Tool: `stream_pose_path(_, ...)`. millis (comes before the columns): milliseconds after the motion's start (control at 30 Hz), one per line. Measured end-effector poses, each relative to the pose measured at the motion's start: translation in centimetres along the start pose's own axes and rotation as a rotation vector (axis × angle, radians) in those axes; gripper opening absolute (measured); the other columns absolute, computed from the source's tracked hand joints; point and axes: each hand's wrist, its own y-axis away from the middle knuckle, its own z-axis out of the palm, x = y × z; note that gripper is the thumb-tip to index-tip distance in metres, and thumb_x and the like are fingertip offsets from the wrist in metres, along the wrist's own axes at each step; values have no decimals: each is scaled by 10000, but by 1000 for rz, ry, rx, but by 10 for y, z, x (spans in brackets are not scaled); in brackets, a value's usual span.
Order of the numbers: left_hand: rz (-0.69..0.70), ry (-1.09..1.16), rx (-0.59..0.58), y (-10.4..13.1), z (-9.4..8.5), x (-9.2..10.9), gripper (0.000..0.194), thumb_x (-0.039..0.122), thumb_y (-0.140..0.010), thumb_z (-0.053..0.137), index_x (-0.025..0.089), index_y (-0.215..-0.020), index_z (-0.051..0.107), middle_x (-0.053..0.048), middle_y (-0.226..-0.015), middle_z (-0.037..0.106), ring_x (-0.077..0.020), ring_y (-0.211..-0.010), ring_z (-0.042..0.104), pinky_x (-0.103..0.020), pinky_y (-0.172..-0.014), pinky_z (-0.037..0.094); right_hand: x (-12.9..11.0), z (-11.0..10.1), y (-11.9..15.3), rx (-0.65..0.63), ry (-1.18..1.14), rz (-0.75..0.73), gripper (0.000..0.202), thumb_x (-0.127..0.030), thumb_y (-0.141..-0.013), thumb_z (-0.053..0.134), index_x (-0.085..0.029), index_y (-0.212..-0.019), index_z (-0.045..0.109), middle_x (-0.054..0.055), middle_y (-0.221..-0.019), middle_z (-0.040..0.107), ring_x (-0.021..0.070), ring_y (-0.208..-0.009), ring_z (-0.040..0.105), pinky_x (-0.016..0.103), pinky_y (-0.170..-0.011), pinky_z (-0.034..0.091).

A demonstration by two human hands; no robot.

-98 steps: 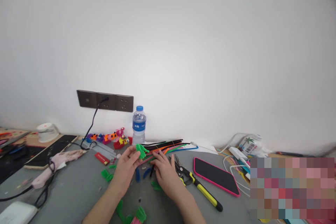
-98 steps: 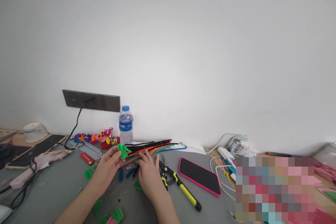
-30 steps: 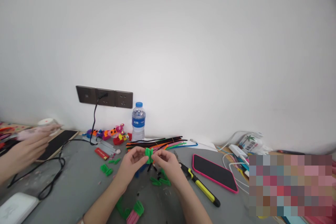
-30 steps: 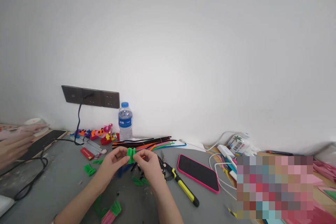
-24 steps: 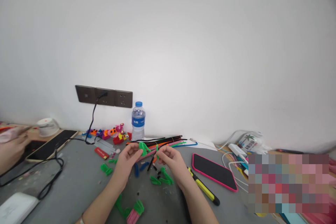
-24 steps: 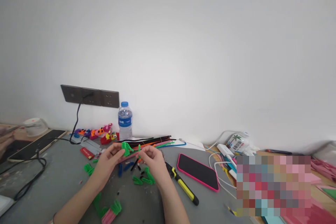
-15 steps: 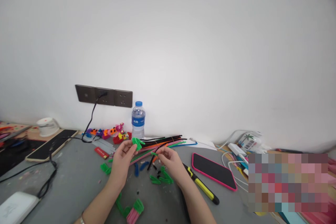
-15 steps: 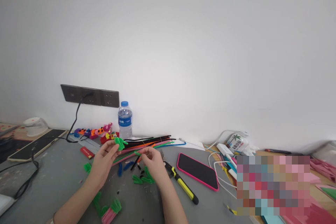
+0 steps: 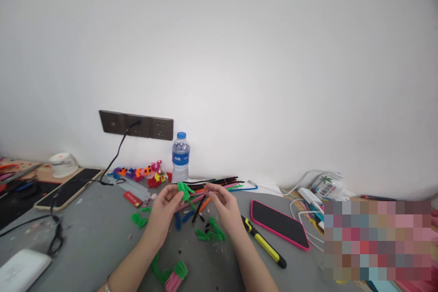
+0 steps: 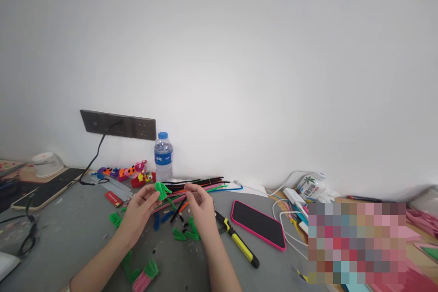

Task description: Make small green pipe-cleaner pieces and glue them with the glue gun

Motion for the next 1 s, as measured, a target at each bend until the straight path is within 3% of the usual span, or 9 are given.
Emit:
stream_pose_path(133, 0, -29, -95, -1, -2, -7, 311, 382, -615, 827, 185, -801, 674, 7, -753, 643, -160, -735, 600, -261, -680, 531, -9, 6, 5, -54, -18, -80, 295, -457, -777, 677, -173, -855, 680, 79, -797, 720, 237, -768, 668, 331, -703, 518)
stream_pose_path(367, -17, -36, -204, -2, -6, -15, 285, 366, -667, 802, 191, -843, 663, -6, -820, 670, -161, -768, 610, -244, -657, 512, -7, 12, 9, -140, -26, -67, 178, -354, -777, 674, -180, -811, 654, 28, -726, 660, 176, -650, 603, 275, -597, 470)
stream_pose_path(633, -23, -22, -245, 3, 0, -11, 275, 367, -694, 790, 176, -853, 670, -2, -793, 647, -153, -757, 592, -257, -685, 507, -11, 10, 11, -158, 206, -268, 116, -143, -750, 623, -189, -846, 669, 4, -737, 646, 157, -670, 575, 268, -649, 463)
stream_pose_path(833, -12, -11, -264, 4, 0, -10, 263, 360, -692, 792, 179, -845, 678, -1, -779, 649, -148, -740, 576, -249, -675, 491, -14, 9, 12, -171, 337, -439, 111, -122, -804, 593, -195, -831, 671, 17, -743, 618, 163, -689, 568, 268, -648, 464)
stream_pose_path(1000, -24, -4, -270, 5, 0, -10, 264, 347, -685, 798, 188, -861, 682, -9, -803, 664, -161, -767, 584, -254, -697, 487, -16, 9, 13, -165, 327, -472, 126, -105, -819, 582, -196, -832, 667, 21, -747, 618, 167, -698, 571, 266, -644, 459)
